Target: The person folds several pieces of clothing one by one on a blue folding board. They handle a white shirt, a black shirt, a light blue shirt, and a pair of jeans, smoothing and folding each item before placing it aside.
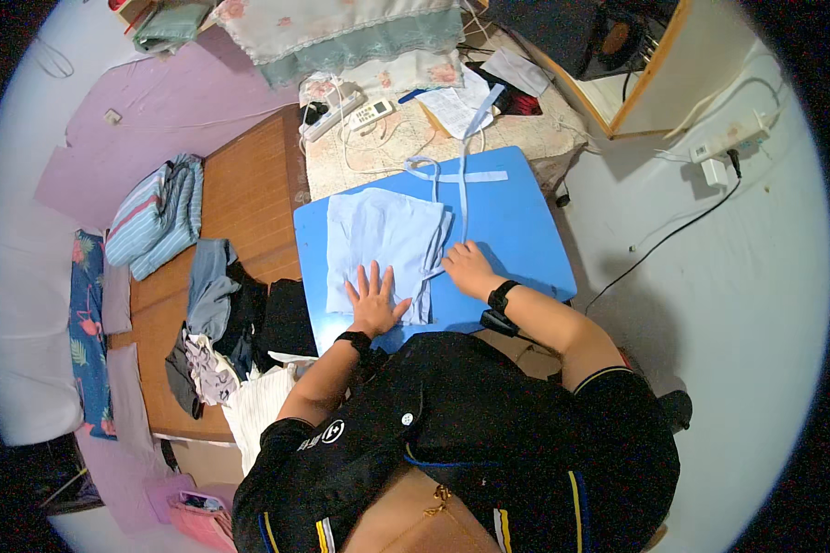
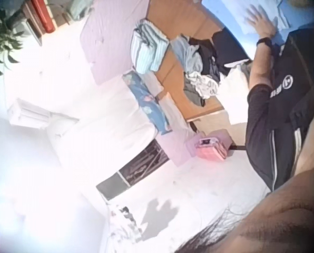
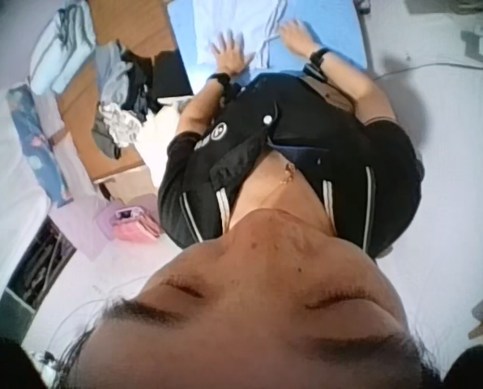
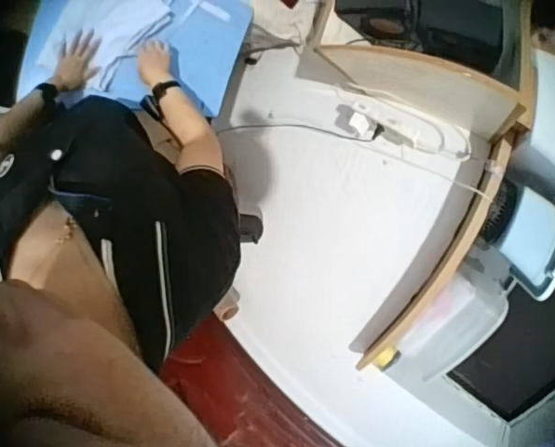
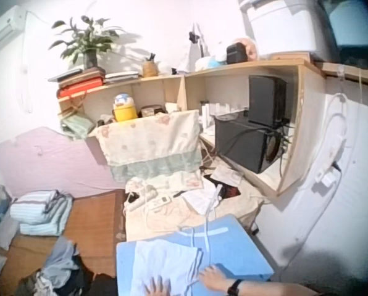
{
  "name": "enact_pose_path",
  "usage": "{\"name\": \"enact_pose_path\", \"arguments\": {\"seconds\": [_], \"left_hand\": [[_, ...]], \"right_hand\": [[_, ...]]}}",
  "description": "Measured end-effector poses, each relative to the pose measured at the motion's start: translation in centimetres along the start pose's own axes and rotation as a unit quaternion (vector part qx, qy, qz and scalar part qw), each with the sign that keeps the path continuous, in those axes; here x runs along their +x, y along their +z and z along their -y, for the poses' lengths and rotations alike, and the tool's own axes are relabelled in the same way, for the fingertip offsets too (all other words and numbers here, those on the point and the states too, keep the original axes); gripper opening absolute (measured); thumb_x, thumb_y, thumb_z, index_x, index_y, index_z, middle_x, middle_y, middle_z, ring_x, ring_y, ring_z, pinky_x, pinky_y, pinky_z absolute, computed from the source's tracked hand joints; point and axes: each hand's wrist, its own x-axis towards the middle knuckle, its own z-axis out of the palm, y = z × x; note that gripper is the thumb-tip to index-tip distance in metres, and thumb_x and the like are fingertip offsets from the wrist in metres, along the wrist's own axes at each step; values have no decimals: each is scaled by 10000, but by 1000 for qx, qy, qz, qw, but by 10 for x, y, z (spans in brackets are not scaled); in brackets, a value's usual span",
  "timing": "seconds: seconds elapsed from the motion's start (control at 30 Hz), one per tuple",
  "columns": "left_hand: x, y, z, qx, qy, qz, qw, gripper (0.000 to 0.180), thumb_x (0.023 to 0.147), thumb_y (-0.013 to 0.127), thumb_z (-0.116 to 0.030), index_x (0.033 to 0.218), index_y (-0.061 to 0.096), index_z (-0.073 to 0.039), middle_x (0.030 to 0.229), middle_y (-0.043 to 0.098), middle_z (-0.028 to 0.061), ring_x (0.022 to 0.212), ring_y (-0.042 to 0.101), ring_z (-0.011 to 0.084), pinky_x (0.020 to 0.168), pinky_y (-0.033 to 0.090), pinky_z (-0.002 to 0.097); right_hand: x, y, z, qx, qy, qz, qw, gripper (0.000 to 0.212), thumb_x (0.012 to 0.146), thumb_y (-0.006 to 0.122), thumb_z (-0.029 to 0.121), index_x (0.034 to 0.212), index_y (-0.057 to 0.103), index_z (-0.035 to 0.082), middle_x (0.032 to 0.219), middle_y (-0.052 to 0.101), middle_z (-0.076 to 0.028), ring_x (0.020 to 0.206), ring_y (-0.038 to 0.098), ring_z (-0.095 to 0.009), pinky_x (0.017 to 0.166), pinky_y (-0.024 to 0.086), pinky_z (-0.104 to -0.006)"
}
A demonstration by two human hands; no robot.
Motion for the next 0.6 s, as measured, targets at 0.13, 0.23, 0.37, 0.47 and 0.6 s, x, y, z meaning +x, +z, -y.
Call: {"name": "enact_pose_path", "arguments": {"seconds": [0.13,0.23,0.37,0.47,0.6], "left_hand": [[-2,3,3,-2,-8,-15,1000,803,759,441,-601,1361,221,-117,1423,98,178,1303,5,402,957,0,644],[-3,2,6,2,1,-11,1000,808,758,440,-608,1364,218,-121,1424,96,177,1303,11,401,958,8,641],[-4,-4,10,16,11,-3,1000,814,750,449,-621,1368,217,-144,1427,103,161,1307,30,385,975,21,619],[-6,-6,26,13,24,-6,1000,817,733,476,-626,1362,242,-160,1426,123,143,1310,42,368,991,25,595],[-5,-11,47,3,5,5,1000,831,711,511,-623,1360,252,-173,1428,129,131,1314,46,357,1004,24,574]], "right_hand": [[12,1,5,25,-32,-83,996,194,698,505,70,881,562,46,910,505,-98,917,453,-260,820,335,-367],[20,5,3,50,-44,-81,994,156,682,503,71,813,581,37,916,503,-109,917,446,-262,814,336,-361],[24,1,-13,36,-63,-60,996,111,655,510,79,684,606,30,927,501,-126,940,434,-273,825,334,-362],[7,-4,-33,40,-41,-4,998,162,635,515,90,686,648,11,930,519,-133,1007,412,-288,916,295,-384],[-24,-20,-69,33,46,-1,998,208,633,528,139,727,663,12,1001,554,-123,1068,405,-295,939,265,-411]]}}
